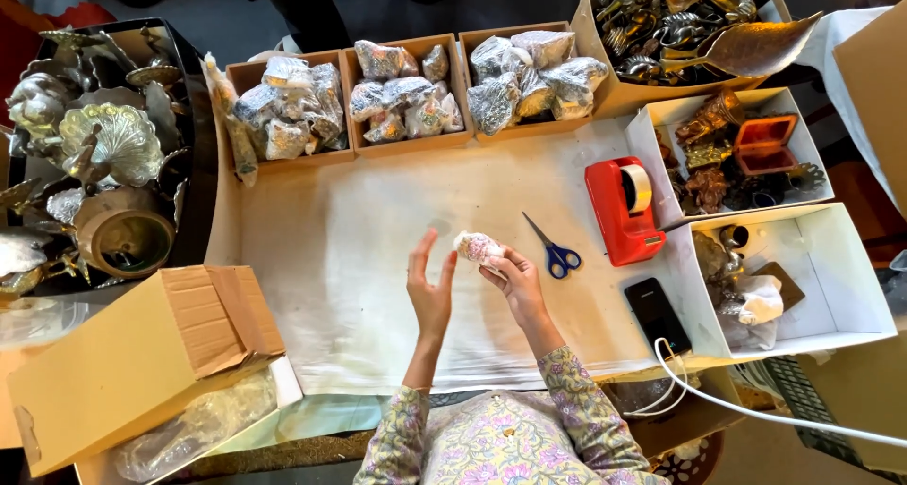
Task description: Wrapping small metal figurines in plastic and bubble wrap for shipping.
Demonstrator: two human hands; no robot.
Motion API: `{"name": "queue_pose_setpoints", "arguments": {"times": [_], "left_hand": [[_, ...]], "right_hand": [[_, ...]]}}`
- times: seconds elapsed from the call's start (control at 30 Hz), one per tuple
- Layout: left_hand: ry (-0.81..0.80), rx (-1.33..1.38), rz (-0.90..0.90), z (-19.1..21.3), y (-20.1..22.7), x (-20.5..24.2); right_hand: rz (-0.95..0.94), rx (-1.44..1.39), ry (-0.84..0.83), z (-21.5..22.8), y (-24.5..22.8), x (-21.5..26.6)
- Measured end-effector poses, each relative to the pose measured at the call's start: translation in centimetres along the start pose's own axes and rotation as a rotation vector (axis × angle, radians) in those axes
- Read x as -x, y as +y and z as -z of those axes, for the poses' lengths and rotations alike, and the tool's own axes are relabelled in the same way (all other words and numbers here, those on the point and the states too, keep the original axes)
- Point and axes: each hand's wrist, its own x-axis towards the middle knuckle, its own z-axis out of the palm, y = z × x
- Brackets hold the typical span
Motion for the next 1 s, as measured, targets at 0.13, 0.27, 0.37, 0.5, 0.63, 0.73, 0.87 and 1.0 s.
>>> {"name": "queue_pose_setpoints", "arguments": {"times": [0.13, 0.27, 0.37, 0.5, 0.63, 0.73, 0.87, 1.0], "left_hand": [[-0.053, 0.336, 0.416, -0.3, -3.6, -1.0], [-0.237, 0.425, 0.503, -0.6, -3.7, -1.2], [-0.285, 0.325, 0.466, -1.2, -2.5, -0.9], [-0.184, 0.230, 0.410, -2.3, -0.4, 0.0], [-0.117, 0.166, 0.389, -3.4, -0.3, 1.1], [-0.099, 0.167, 0.429, -3.6, -0.3, 1.7], [-0.076, 0.139, 0.461, -3.4, -0.5, 2.6], [-0.031, 0.121, 0.459, -3.0, -0.6, 3.5]], "right_hand": [[-0.014, 0.009, -0.053, -0.2, -0.3, 0.2], [-0.027, 0.022, -0.102, 0.0, -0.4, 0.6], [-0.021, 0.051, -0.107, 0.4, -0.6, 1.0], [0.003, 0.098, -0.047, 1.1, -0.4, 1.1], [0.011, 0.169, -0.005, 2.5, 0.0, 1.1], [-0.002, 0.186, 0.003, 3.1, 0.5, 1.1], [-0.046, 0.191, 0.018, 3.8, 1.6, 1.0], [-0.107, 0.149, 0.014, 4.5, 2.9, 0.8]]}}
